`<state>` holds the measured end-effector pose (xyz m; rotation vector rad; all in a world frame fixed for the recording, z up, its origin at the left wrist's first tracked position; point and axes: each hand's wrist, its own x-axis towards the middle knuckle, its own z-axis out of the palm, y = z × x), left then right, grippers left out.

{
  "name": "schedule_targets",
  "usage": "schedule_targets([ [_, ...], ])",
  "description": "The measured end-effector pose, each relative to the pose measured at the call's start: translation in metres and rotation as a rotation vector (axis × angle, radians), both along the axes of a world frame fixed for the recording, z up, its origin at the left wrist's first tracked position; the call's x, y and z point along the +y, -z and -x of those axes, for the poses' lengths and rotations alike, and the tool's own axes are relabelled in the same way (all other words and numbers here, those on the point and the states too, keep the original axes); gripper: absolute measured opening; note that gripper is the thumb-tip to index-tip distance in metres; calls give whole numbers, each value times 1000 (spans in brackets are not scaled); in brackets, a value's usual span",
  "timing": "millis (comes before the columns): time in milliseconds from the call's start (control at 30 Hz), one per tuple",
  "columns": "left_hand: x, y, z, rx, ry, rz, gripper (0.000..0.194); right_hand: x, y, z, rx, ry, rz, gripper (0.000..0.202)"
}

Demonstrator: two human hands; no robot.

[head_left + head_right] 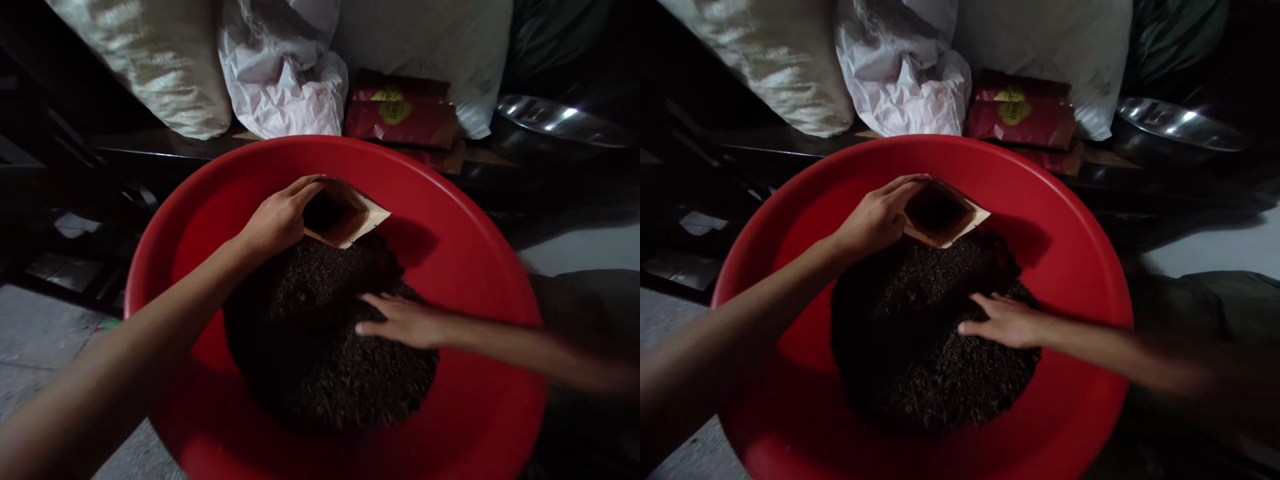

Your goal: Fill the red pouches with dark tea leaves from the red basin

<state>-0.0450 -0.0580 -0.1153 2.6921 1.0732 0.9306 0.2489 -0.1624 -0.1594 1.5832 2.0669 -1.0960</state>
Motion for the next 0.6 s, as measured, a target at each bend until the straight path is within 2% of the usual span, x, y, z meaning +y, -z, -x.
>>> schedule_targets([
  [67, 0, 0, 3, -4, -3, -1, 75, -20, -4, 16, 36, -23, 64, 107],
  [100, 1, -1, 5, -5, -2, -5, 75, -30, -7, 22, 72, -36, 57, 106],
  [200, 2, -1, 10, -17, 8, -23, 78, -51, -13, 36, 207, -81, -36, 82],
  [300, 5, 0, 11, -36, 29, -23, 77, -51, -20, 42, 371, -204, -236, 61],
  [400, 8, 2, 9, -43, 41, -13, 77, -27, -41, 55, 575, -437, -628, 53],
  [433, 8, 3, 9, -45, 54, -11, 75, -14, -51, 61, 605, -474, -782, 51],
  [500, 9, 5, 9, -64, 98, -9, 69, 15, -74, 71, 580, -453, -1040, 51],
  [600, 9, 5, 10, -80, 130, -27, 65, 55, -99, 65, 523, -343, -1262, 52],
])
